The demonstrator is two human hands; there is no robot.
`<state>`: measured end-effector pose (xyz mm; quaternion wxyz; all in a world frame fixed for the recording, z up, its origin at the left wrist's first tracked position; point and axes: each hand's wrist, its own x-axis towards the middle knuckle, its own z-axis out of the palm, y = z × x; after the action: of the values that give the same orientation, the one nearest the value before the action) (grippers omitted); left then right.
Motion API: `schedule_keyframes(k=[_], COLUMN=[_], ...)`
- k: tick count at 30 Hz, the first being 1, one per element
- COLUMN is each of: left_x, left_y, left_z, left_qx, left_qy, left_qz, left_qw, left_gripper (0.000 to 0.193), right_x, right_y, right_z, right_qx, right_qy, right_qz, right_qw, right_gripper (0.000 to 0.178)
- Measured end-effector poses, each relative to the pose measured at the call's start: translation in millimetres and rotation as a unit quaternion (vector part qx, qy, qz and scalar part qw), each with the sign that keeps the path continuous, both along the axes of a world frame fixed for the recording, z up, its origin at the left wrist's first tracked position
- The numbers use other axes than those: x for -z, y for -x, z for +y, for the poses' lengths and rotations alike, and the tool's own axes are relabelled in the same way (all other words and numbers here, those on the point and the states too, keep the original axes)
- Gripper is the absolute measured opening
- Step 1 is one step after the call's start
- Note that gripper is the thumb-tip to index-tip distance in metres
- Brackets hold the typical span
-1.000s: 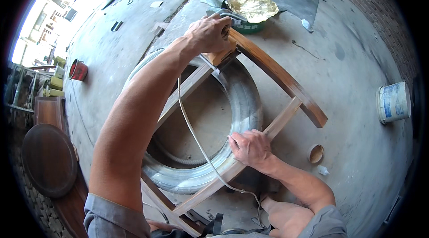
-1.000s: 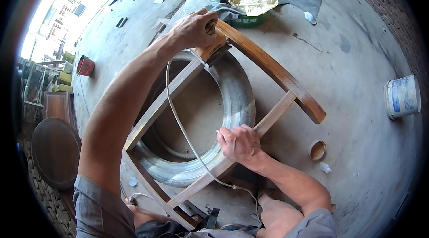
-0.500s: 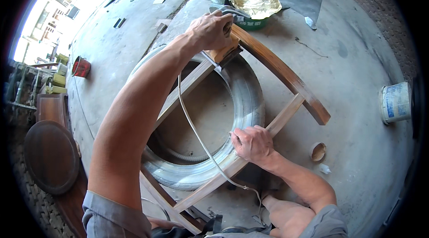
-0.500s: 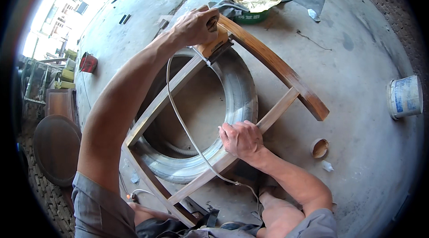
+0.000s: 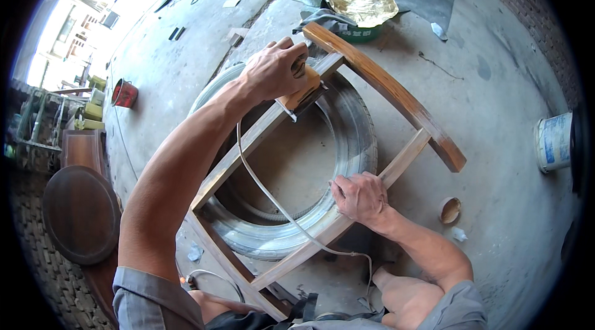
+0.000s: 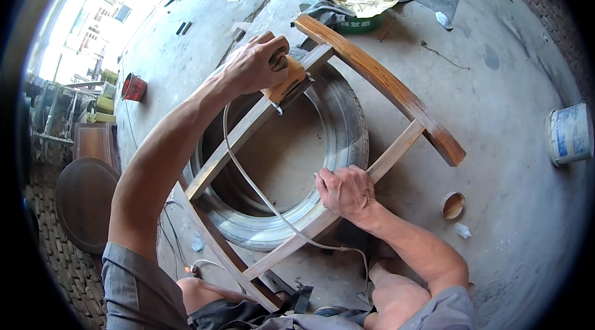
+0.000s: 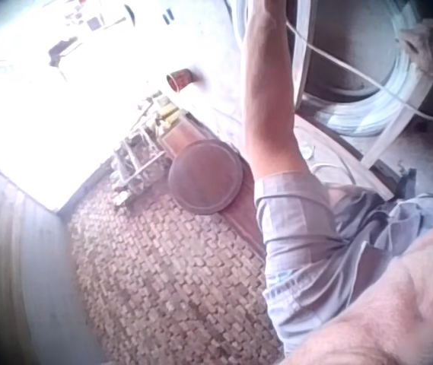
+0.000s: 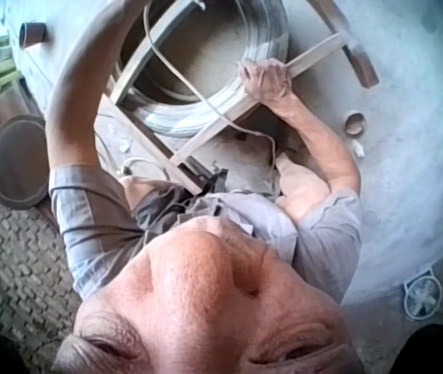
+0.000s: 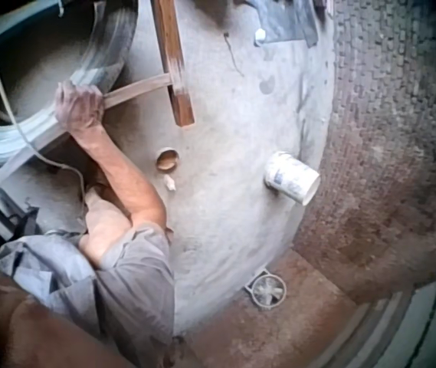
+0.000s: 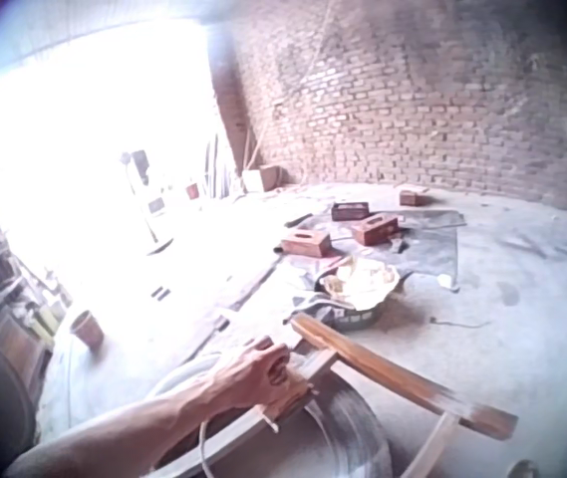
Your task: The person uses an electric sander to smooth the surfaces of a wooden frame that is resting on a tire. The person holds the frame with one hand and operates the sander with the other, moving it along the edges and flat surfaces.
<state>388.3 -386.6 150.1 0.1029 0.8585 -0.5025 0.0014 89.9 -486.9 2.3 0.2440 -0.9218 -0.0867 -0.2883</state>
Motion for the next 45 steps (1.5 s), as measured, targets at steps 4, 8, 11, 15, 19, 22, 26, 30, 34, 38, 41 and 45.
schedule_keyframes(k=[4, 8, 11, 15, 19, 22, 26, 30, 34, 38, 41, 45], left_x=[-2, 3, 5, 9, 12, 10, 6, 3, 3, -2, -1, 2], left_y=[-6, -18, -23, -32, -41, -36, -27, -23, -15, -2, 2, 7], left_z=[-11, -37, -64, -89, -100, -99, -83, -52, -21, -1, 9, 27], left_qx=[-0.01, 0.014, 0.007, 0.006, 0.003, -0.004, -0.002, -0.003, -0.009, -0.013, -0.01, 0.007], left_qy=[-0.016, 0.024, 0.02, 0.038, 0.042, 0.026, 0.022, 0.001, -0.001, -0.009, -0.016, 0.004], left_qz=[0.003, -0.009, -0.019, -0.019, -0.006, -0.002, -0.013, -0.012, -0.01, -0.004, -0.004, -0.005], left_qw=[1.0, 1.0, 1.0, 0.999, 0.999, 1.0, 1.0, 1.0, 1.0, 1.0, 1.0, 1.0], left_gripper=[0.04, 0.04, 0.041, 0.043, 0.044, 0.045, 0.042, 0.042, 0.044, 0.046, 0.045, 0.043], right_x=[-11, -8, -12, -14, -6, -16, -18, -14, -17, -13, -12, -13], right_y=[0, -1, -2, -2, -3, -2, -2, -3, -3, -2, -2, -2], right_z=[1, 3, 3, 2, 5, 3, 1, 1, 2, -1, -2, -3], right_qx=[-0.006, -0.003, 0.017, 0.022, 0.027, 0.02, 0.02, 0.011, 0.005, -0.012, -0.015, -0.018], right_qy=[-0.003, -0.012, -0.029, -0.033, -0.055, -0.038, -0.034, -0.034, -0.041, -0.014, -0.008, -0.006], right_qz=[0.102, 0.049, 0.053, 0.09, 0.029, 0.073, 0.072, 0.069, 0.081, 0.047, 0.035, 0.047], right_qw=[0.995, 0.999, 0.998, 0.995, 0.998, 0.996, 0.997, 0.997, 0.996, 0.999, 0.999, 0.999], right_gripper=[0.048, 0.046, 0.022, 0.019, 0.018, 0.018, 0.018, 0.019, 0.017, 0.04, 0.036, 0.037])
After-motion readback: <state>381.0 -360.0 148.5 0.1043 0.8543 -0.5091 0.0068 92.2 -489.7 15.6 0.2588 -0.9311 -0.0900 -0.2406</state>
